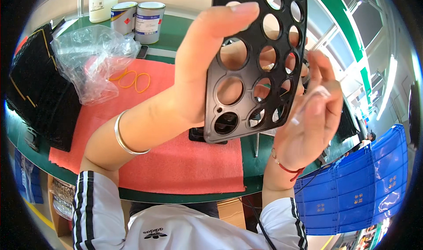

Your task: Peeling a label from a tray and applying glue to the threads of flashlight or LED housings with a brush.

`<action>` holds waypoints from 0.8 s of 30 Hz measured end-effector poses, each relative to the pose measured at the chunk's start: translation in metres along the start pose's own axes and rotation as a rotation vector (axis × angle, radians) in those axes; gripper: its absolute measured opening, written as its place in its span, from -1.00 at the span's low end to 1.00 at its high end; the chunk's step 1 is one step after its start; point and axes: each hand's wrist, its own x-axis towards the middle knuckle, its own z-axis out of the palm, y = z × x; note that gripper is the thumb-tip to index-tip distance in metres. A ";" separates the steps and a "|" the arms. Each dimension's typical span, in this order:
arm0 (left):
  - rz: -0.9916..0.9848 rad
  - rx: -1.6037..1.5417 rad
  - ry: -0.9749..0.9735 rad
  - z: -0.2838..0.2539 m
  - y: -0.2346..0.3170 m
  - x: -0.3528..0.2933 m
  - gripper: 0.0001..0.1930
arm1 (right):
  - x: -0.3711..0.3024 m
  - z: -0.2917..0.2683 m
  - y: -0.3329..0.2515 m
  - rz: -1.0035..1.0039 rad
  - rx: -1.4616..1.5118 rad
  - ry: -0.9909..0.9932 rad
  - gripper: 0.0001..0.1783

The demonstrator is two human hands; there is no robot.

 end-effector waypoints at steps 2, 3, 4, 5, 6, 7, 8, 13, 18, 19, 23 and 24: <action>-0.003 0.014 0.038 0.003 0.000 0.001 -0.43 | -0.001 -0.009 -0.005 -0.093 -0.077 -0.012 -0.82; -0.008 0.028 0.067 0.005 0.000 0.002 -0.42 | -0.001 -0.011 -0.010 -0.144 -0.153 -0.081 -0.83; -0.010 0.047 0.100 0.007 0.001 0.003 -0.41 | -0.001 -0.010 -0.011 -0.189 -0.217 -0.119 -0.84; -0.009 0.040 0.126 0.009 0.000 0.003 -0.43 | -0.001 -0.008 -0.013 -0.238 -0.280 -0.155 -0.84; 0.004 0.066 0.121 0.009 -0.001 0.003 -0.43 | -0.001 -0.006 -0.014 -0.290 -0.340 -0.188 -0.85; 0.014 0.089 0.114 0.009 -0.002 0.003 -0.43 | 0.000 -0.006 -0.017 -0.325 -0.421 -0.215 -0.85; 0.025 0.112 0.107 0.009 -0.002 0.004 -0.43 | 0.000 -0.006 -0.019 -0.338 -0.479 -0.245 -0.85; 0.073 0.257 -0.027 -0.009 0.003 0.004 -0.42 | 0.000 -0.009 -0.027 -0.343 -0.659 -0.390 -0.80; 0.097 0.254 0.009 -0.009 0.005 0.000 -0.44 | -0.004 -0.002 -0.020 -0.226 -0.572 -0.318 -0.71; 0.101 0.254 0.010 -0.009 0.003 0.000 -0.44 | -0.007 0.000 -0.018 -0.181 -0.560 -0.264 -0.69; 0.129 0.263 0.025 -0.005 -0.004 -0.003 -0.46 | -0.009 0.001 -0.021 0.072 -0.488 -0.112 -0.58; 0.136 0.263 0.026 -0.003 -0.004 -0.003 -0.46 | -0.007 -0.002 -0.024 0.107 -0.497 -0.126 -0.57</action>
